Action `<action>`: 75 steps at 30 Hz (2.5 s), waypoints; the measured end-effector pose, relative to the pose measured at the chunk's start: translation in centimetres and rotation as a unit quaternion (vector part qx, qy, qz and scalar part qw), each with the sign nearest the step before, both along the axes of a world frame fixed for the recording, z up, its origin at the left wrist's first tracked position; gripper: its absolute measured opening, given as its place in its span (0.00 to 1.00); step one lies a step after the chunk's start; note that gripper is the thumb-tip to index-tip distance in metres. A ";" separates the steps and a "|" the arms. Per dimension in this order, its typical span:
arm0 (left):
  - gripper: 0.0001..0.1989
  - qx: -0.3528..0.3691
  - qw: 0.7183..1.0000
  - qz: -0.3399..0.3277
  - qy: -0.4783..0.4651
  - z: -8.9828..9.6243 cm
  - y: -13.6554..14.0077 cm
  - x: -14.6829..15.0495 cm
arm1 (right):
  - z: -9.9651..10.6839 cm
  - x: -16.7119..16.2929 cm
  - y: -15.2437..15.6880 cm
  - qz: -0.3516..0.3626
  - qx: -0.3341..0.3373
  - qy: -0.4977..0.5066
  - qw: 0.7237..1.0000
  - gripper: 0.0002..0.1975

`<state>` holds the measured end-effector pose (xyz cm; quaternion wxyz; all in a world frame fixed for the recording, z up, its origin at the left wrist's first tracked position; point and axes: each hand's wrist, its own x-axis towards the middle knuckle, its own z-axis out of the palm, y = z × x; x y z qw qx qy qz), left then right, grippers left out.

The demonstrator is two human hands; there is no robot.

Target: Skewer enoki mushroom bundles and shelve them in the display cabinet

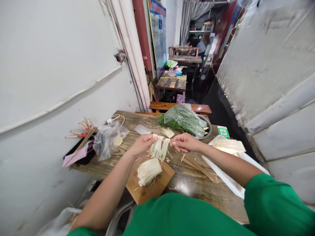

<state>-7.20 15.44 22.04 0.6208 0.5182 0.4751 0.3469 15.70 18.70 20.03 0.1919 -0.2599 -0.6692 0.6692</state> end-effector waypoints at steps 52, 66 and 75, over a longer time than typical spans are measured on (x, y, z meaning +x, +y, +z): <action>0.13 0.208 0.952 -0.079 0.209 4.4 0.3 0.1 | 4.1 0.1 -0.3 -0.056 0.318 -0.078 0.943 0.12; 0.13 0.171 0.963 -0.066 0.200 3.4 0.9 1.2 | 3.0 -0.8 0.6 -0.106 0.274 -0.095 0.951 0.14; 0.12 0.164 0.960 -0.073 0.216 2.5 1.8 2.2 | 3.5 -1.2 0.5 -0.087 0.336 -0.169 0.922 0.13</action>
